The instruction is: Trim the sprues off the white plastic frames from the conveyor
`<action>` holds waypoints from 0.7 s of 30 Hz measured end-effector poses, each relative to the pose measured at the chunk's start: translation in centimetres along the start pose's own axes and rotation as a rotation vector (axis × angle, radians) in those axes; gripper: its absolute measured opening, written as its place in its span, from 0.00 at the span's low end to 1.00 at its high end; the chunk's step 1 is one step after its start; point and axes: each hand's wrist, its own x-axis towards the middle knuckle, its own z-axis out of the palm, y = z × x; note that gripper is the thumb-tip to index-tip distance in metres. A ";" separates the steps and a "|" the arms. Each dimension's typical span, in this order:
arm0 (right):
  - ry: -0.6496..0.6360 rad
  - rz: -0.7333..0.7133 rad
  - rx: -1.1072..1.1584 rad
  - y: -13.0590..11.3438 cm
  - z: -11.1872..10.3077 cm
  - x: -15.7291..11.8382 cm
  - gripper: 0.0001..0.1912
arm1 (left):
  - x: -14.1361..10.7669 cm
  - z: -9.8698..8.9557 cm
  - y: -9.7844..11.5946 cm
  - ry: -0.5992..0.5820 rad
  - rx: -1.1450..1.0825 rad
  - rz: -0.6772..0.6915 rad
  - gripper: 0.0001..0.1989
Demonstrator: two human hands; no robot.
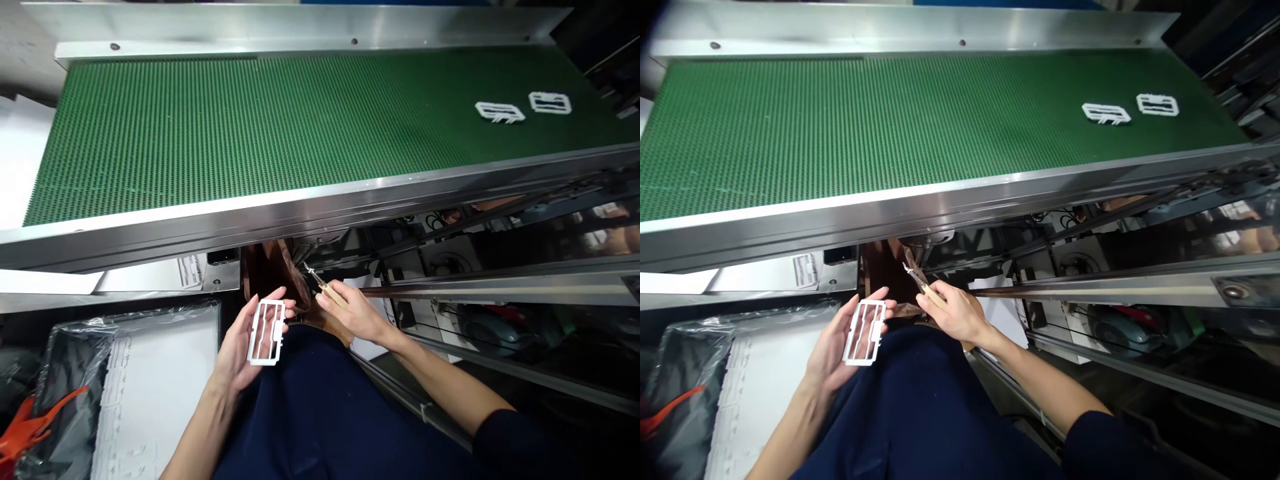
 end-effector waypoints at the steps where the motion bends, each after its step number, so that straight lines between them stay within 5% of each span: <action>1: -0.004 0.001 0.056 0.0 0.3 -0.1 0.16 | 0.2 0.0 0.1 -0.010 -0.016 0.010 0.19; 13: -0.033 0.017 0.360 0.1 3.6 -1.2 0.12 | 1.1 -0.2 0.6 -0.076 -0.100 0.036 0.21; 21: 0.094 -0.018 0.163 -0.1 2.7 -0.8 0.14 | 0.6 -0.4 0.8 -0.090 -0.052 0.031 0.20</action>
